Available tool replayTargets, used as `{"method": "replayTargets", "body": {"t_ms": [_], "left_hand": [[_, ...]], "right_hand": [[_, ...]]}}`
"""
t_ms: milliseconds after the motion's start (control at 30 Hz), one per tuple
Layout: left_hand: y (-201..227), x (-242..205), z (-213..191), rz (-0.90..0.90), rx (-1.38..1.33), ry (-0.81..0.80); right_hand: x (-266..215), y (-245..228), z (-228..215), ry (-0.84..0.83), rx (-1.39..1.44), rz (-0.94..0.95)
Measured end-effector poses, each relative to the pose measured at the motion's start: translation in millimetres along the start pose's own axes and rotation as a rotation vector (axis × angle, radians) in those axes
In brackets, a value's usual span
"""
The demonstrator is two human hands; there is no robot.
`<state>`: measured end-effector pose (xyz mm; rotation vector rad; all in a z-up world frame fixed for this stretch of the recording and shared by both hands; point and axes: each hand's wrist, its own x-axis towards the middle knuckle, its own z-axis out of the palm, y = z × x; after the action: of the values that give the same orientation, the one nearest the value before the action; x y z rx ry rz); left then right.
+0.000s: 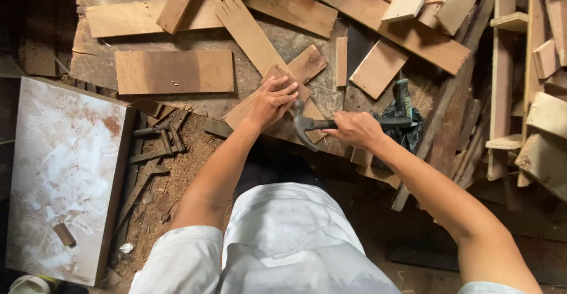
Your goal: The person uses a hammer to drive nails into small wooden pieces on a cluttered workbench. They repeatedly position the wood, strike the nail, and adjust the pieces throughout the clip.
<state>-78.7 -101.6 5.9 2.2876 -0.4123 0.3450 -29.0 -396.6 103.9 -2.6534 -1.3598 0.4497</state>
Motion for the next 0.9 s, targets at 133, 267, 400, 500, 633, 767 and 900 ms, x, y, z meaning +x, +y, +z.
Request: {"method": "replayTargets", "body": {"t_ms": [133, 267, 400, 500, 633, 767, 900], "left_hand": [[1.5, -3.4, 4.2, -0.01, 0.0, -0.016], [-6.4, -0.7, 6.7, 0.019, -0.004, 0.025], [-4.5, -1.7, 12.7, 0.028, 0.036, 0.018], [-10.1, 1.0, 8.4, -0.011, 0.06, -0.019], [-2.9, -6.0, 15.8, -0.011, 0.06, -0.054], [-3.4, -0.9, 15.3, -0.005, 0.081, -0.026], [-0.1, -4.2, 9.8, 0.003, 0.092, -0.076]], "right_hand": [[-6.5, -4.2, 2.9, -0.037, -0.017, 0.123], [-9.3, -9.7, 3.4, 0.094, 0.006, -0.032], [-9.9, -7.2, 4.8, -0.013, 0.06, 0.162], [-1.8, -8.8, 1.6, 0.082, 0.005, 0.056], [-16.2, -23.4, -1.2, 0.163, 0.028, -0.023], [-6.8, -27.5, -9.3, 0.02, 0.132, 0.396], [-25.0, -55.3, -10.9, 0.033, 0.507, 0.512]]}}
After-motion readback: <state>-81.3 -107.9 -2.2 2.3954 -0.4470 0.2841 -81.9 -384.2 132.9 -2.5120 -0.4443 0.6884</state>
